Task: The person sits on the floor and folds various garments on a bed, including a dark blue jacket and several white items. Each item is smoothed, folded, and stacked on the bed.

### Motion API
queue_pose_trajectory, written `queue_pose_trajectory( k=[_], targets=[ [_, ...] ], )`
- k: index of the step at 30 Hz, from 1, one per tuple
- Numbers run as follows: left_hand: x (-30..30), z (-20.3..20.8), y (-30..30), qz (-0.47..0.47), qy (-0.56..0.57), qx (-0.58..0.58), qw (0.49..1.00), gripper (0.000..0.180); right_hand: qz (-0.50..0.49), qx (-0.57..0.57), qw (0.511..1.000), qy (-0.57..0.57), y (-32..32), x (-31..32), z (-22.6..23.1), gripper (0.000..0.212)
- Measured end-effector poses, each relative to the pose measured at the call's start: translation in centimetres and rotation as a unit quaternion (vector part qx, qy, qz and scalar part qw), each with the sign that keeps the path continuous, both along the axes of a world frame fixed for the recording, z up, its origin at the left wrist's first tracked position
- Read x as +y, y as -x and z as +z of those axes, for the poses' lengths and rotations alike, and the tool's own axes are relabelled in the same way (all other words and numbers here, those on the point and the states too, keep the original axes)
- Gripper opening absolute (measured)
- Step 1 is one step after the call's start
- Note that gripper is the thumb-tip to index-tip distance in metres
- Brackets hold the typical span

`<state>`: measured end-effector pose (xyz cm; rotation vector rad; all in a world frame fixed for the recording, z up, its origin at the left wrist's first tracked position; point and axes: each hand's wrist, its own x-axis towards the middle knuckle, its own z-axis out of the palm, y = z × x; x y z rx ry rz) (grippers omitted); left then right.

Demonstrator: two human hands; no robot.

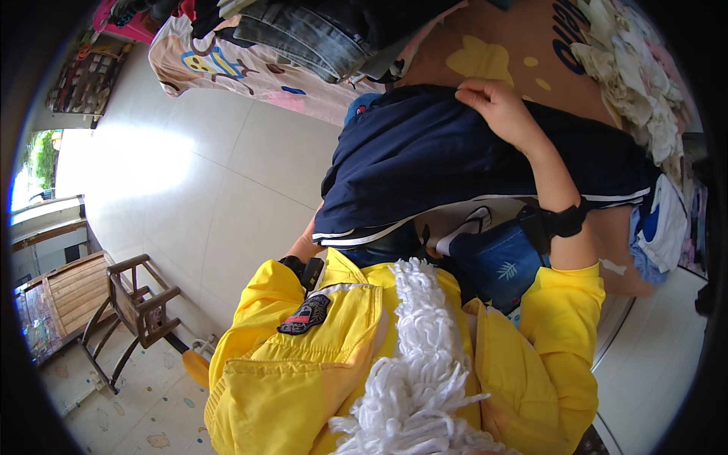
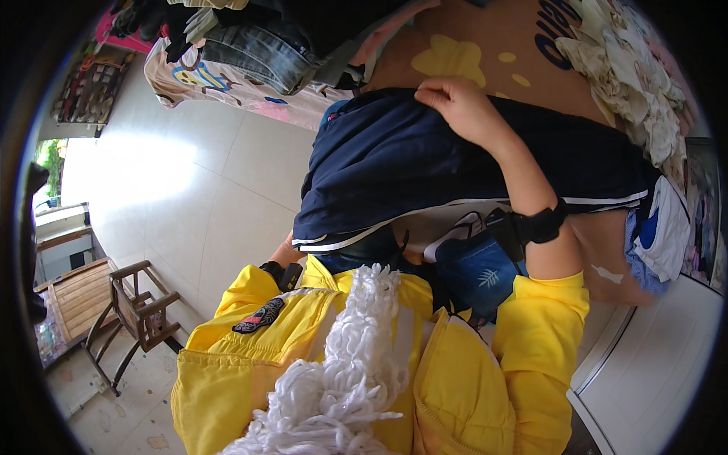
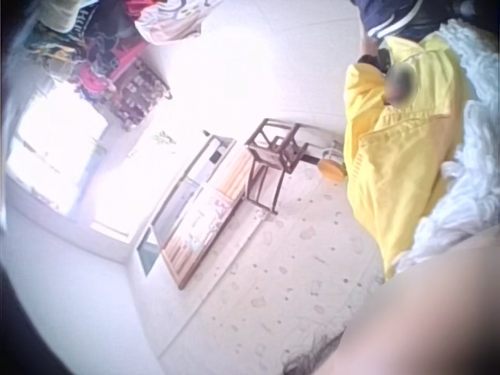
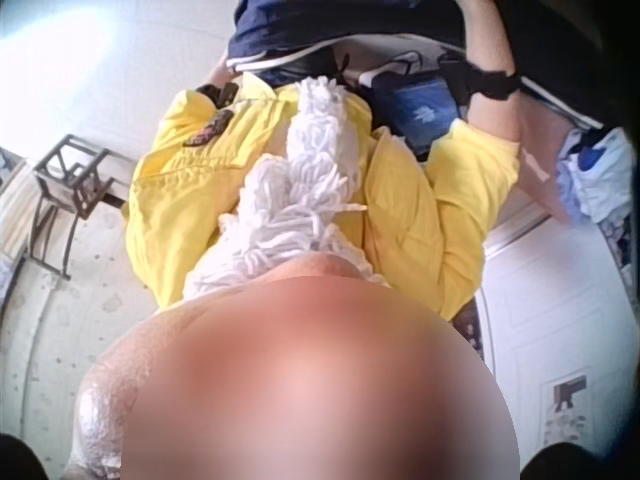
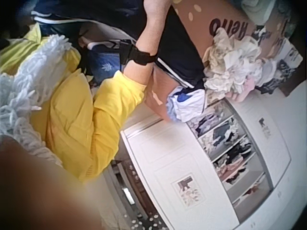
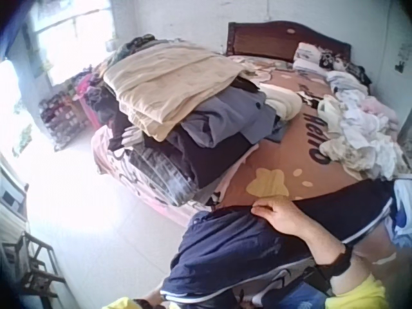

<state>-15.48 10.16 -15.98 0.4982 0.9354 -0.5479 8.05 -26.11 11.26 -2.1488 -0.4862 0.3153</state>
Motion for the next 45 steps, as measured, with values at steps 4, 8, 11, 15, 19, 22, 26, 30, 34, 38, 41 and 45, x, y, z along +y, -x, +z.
queue_pose_trajectory(
  k=[4, 8, 11, 15, 19, 22, 26, 30, 34, 38, 41, 45],
  targets=[
    [0.7, 0.7, 0.2, 0.022, -0.002, -0.035, 0.999, 0.045, -0.01, -0.101, 0.988, 0.118, -2.0, -1.3, -0.2, 0.025],
    [3.2, 3.4, 0.9, 0.031, -0.084, -0.076, 0.993, 0.051, -0.029, -0.202, 0.972, 0.115, -3.3, -1.7, -0.9, 0.028],
    [6.0, 6.0, 1.8, 0.048, -0.081, -0.172, 0.981, 0.064, -0.043, -0.278, 0.949, 0.141, -3.7, -1.2, -1.6, 0.031],
    [8.7, 8.5, 2.7, 0.058, -0.073, -0.206, 0.974, 0.067, -0.057, -0.337, 0.922, 0.181, -3.5, -0.4, -2.4, 0.032],
    [9.5, 9.9, 3.0, 0.089, -0.094, -0.223, 0.966, 0.065, -0.037, -0.329, 0.92, 0.21, -2.9, -0.5, -2.4, 0.039],
    [9.2, 10.6, 3.0, 0.094, -0.107, -0.238, 0.961, 0.062, 0.004, -0.353, 0.921, 0.162, -2.3, -1.4, -2.0, 0.034],
    [9.3, 11.9, 3.0, 0.103, -0.073, -0.337, 0.933, 0.058, 0.045, -0.212, 0.975, 0.041, -1.8, -3.6, -0.7, 0.03],
    [12.4, 14.3, 2.0, 0.142, -0.104, -0.428, 0.886, 0.063, 0.048, -0.001, 0.999, -0.016, -1.6, -5.3, 0.3, 0.02],
    [16.1, 16.3, 0.4, 0.181, -0.12, -0.461, 0.86, 0.062, 0.07, 0.029, 0.996, 0.035, -1.2, -5.5, 0.7, 0.024],
    [16.3, 16.2, 0.9, 0.176, -0.234, -0.365, 0.884, 0.045, 0.079, 0.023, 0.995, 0.063, -1.2, -5.4, 0.7, 0.023],
    [15.7, 15.4, 1.1, 0.141, -0.211, -0.345, 0.904, 0.048, 0.055, -0.046, 0.996, 0.046, -2.0, -5.3, 0.3, 0.022],
    [15.5, 14.8, 1.0, 0.114, -0.163, -0.329, 0.923, 0.048, -0.054, -0.24, 0.966, 0.08, -1.7, -3.4, -1.0, 0.022]
  ],
)
